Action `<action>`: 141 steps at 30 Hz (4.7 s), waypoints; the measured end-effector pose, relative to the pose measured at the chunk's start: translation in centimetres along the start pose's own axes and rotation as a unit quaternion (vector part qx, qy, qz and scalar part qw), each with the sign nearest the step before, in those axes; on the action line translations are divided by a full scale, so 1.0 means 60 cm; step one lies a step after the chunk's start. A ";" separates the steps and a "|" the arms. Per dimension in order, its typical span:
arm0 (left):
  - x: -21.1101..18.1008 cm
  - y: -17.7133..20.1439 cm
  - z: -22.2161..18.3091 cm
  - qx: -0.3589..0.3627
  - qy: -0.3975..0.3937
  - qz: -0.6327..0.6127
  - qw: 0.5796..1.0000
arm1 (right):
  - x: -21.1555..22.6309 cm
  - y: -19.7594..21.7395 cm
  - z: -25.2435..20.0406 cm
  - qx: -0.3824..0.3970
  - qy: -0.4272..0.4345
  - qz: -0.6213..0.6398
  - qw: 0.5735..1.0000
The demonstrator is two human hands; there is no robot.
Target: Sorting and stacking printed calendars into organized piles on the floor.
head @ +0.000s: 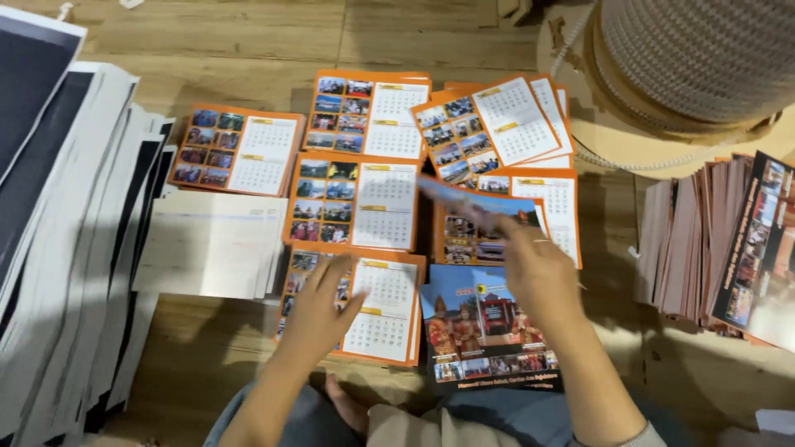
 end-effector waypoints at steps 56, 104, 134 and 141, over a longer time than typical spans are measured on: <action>0.196 0.006 0.037 -0.049 -0.355 0.256 0.898 | 0.230 -0.163 0.113 0.056 0.016 0.192 0.980; 0.010 -0.031 0.089 -0.155 -0.404 0.125 0.893 | 0.158 -0.176 0.015 0.063 0.069 0.088 0.992; 0.064 0.035 0.052 -0.196 -0.242 0.189 0.931 | 0.085 0.042 0.034 -0.151 -0.329 0.330 0.872; -0.085 -0.067 -0.151 0.039 -0.291 0.026 0.956 | 0.286 -0.146 -0.062 0.377 0.021 0.114 0.919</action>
Point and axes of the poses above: each hand's wrist, its own z-axis towards the middle knuckle, its own y-axis out of the back of the hand, x = y × z, the point moved 7 cm from there along z, towards the middle knuckle, and after that the axes turned 11 degrees about -x, right-handed, at the moved point
